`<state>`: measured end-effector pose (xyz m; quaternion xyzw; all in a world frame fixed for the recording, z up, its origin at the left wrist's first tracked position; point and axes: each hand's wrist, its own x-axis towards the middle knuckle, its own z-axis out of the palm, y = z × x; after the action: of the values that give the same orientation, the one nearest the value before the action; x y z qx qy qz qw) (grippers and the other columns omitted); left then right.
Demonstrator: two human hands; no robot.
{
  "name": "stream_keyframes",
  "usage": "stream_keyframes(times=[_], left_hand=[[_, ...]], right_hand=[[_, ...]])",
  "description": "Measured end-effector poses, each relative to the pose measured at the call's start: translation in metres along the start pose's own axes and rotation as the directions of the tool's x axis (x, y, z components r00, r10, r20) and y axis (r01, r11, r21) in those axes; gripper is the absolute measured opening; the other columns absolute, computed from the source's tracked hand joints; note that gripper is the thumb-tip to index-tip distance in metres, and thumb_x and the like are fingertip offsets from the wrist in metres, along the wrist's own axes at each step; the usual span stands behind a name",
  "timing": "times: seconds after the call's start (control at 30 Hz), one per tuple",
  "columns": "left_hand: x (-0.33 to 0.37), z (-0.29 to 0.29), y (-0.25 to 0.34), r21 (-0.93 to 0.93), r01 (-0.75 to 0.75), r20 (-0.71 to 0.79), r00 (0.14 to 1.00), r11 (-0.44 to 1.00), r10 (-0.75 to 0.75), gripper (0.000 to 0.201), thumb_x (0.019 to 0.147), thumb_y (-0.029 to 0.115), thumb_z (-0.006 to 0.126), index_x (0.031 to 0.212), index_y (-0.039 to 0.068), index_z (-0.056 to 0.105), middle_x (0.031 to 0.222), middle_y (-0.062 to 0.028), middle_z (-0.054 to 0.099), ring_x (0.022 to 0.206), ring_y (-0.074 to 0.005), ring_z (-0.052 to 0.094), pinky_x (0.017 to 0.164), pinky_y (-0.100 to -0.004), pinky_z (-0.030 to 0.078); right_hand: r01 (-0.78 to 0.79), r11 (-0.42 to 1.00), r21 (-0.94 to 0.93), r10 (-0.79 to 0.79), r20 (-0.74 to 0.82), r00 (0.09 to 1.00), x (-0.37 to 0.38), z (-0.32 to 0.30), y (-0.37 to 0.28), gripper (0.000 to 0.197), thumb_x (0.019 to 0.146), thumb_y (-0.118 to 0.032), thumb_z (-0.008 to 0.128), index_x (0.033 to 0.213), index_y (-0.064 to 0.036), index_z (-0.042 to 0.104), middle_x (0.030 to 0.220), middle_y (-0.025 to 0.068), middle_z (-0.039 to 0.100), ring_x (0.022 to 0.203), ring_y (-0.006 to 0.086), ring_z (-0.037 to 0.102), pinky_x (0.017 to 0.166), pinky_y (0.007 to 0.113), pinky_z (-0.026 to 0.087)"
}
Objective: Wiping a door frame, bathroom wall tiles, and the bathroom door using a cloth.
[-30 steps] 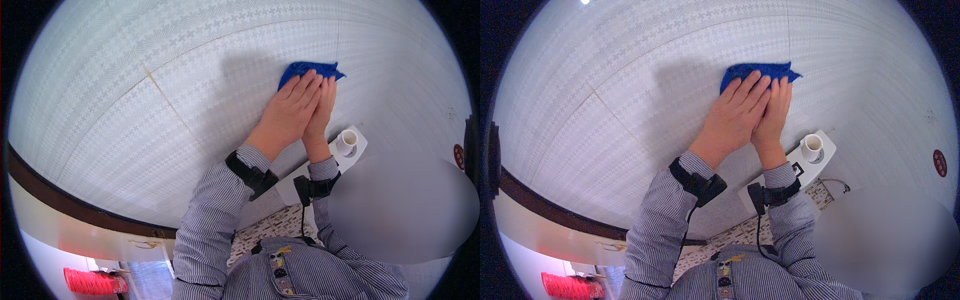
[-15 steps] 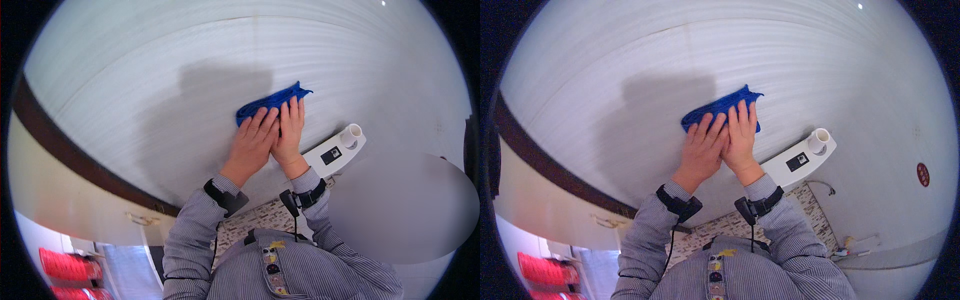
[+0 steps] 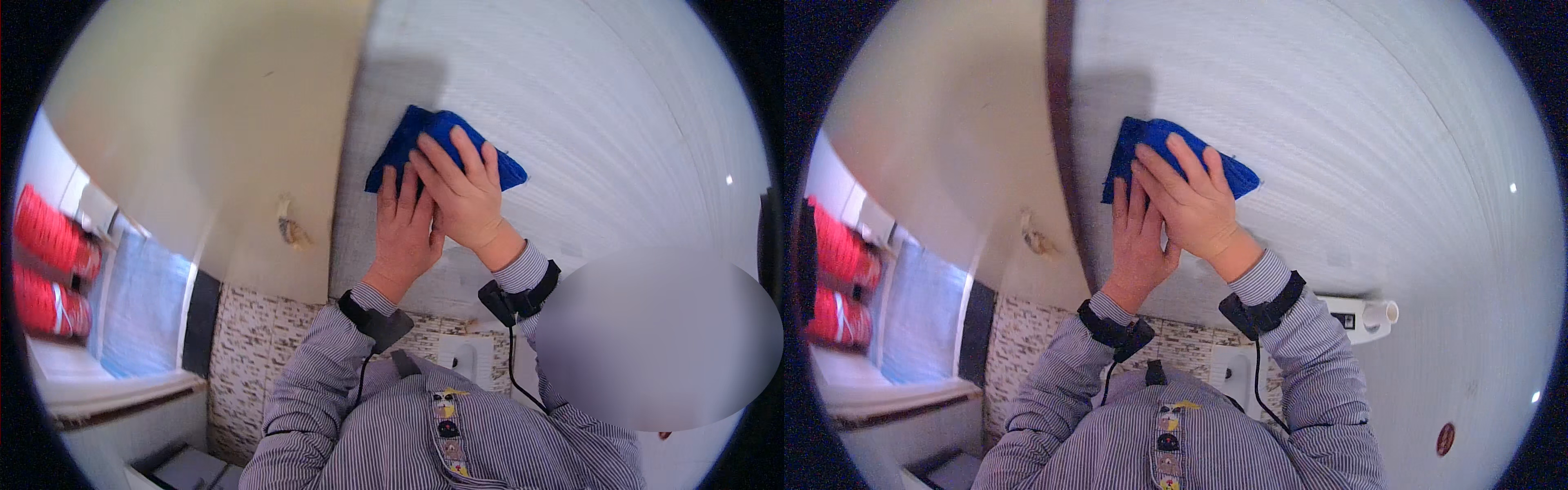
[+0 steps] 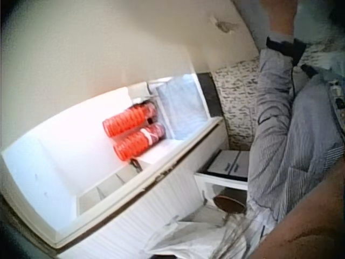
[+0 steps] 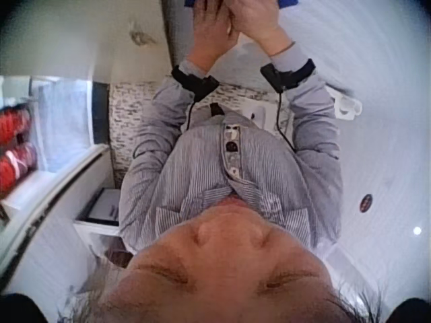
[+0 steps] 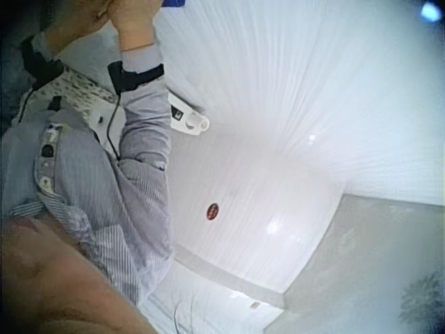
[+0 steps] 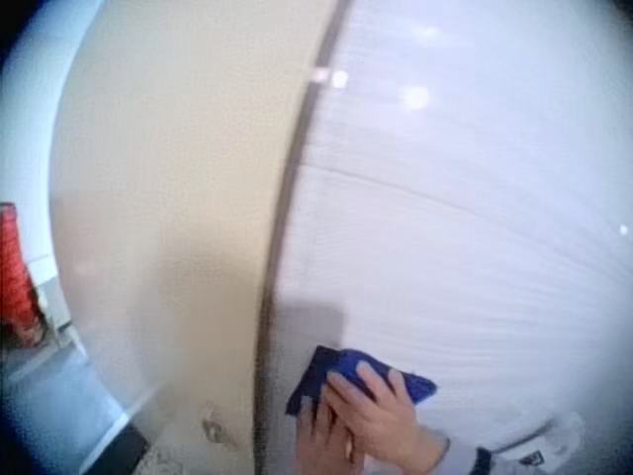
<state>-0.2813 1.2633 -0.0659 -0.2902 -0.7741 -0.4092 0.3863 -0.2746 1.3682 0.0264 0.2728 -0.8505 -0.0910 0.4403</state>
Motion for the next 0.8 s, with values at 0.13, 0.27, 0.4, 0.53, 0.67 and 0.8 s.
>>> stream_keyframes(times=[0.13, 0.27, 0.4, 0.53, 0.67, 0.8], left_hand=[[-0.031, -0.002, -0.016, -0.034, 0.198, -0.037, 0.979, 0.98, -0.199, 0.074, 0.072, 0.013, 0.066, 0.134, -0.003, 0.03, 0.14, -0.0309, 0.027, 0.131, -0.0508, 0.021, 0.108, -0.057, 0.019], [-0.06, 0.005, -0.011, -0.072, 0.359, 0.017, 0.933, 0.931, -0.358, 0.081, 0.068, 0.009, 0.068, 0.136, -0.003, 0.025, 0.142, -0.0309, 0.022, 0.132, -0.0498, 0.019, 0.11, -0.0538, 0.017], [-0.082, 0.027, 0.019, -0.174, 0.456, 0.12, 0.89, 0.873, -0.441, 0.084, 0.068, 0.007, 0.068, 0.138, -0.002, 0.023, 0.144, -0.0308, 0.017, 0.133, -0.0508, 0.016, 0.11, -0.0528, 0.018], [-0.098, 0.058, 0.058, -0.194, 0.483, 0.158, 0.874, 0.854, -0.459, 0.087, 0.067, 0.006, 0.069, 0.139, -0.002, 0.021, 0.144, -0.0315, 0.016, 0.133, -0.0524, 0.014, 0.11, -0.0528, 0.019], [-0.106, 0.089, 0.101, -0.18, 0.424, 0.206, 0.898, 0.887, -0.388, 0.083, 0.067, 0.011, 0.069, 0.137, -0.002, 0.026, 0.144, -0.032, 0.016, 0.133, -0.0525, 0.013, 0.111, -0.0526, 0.018], [-0.103, 0.111, 0.142, -0.185, 0.383, 0.305, 0.898, 0.905, -0.318, 0.073, 0.068, 0.016, 0.068, 0.131, -0.003, 0.036, 0.143, -0.0313, 0.019, 0.134, -0.0507, 0.014, 0.111, -0.0526, 0.018]], right_hand=[[0.24, 0.968, 0.073, -0.25, 0.188, 0.95, 0.017, 0.021, -0.024, 0.041, 0.076, -0.02, 0.054, 0.115, -0.0132, 0.062, 0.135, 0.0005, 0.048, 0.132, 0.0219, 0.033, 0.107, 0.044, 0.023], [0.358, 0.914, 0.19, -0.399, 0.269, 0.877, 0.008, 0.03, -0.028, 0.04, 0.077, -0.018, 0.051, 0.115, -0.0066, 0.06, 0.135, 0.004, 0.047, 0.133, 0.0222, 0.032, 0.11, 0.041, 0.022], [0.415, 0.854, 0.313, -0.516, 0.41, 0.752, -0.023, 0.024, -0.009, 0.041, 0.079, -0.016, 0.05, 0.117, -0.0024, 0.057, 0.138, 0.0066, 0.044, 0.134, 0.0228, 0.032, 0.11, 0.039, 0.023], [0.473, 0.827, 0.304, -0.562, 0.458, 0.689, -0.067, 0.004, 0.019, 0.042, 0.079, -0.016, 0.05, 0.118, -0.0022, 0.057, 0.139, 0.0062, 0.043, 0.134, 0.0228, 0.031, 0.109, 0.039, 0.024], [0.411, 0.868, 0.281, -0.497, 0.527, 0.689, -0.107, -0.026, 0.049, 0.043, 0.077, -0.015, 0.051, 0.119, -0.0032, 0.057, 0.14, 0.0033, 0.042, 0.135, 0.0222, 0.03, 0.109, 0.04, 0.022], [0.409, 0.888, 0.208, -0.449, 0.579, 0.681, -0.138, -0.064, 0.088, 0.045, 0.076, -0.015, 0.052, 0.121, -0.0093, 0.057, 0.14, 0.0006, 0.042, 0.134, 0.0225, 0.031, 0.106, 0.043, 0.026]])
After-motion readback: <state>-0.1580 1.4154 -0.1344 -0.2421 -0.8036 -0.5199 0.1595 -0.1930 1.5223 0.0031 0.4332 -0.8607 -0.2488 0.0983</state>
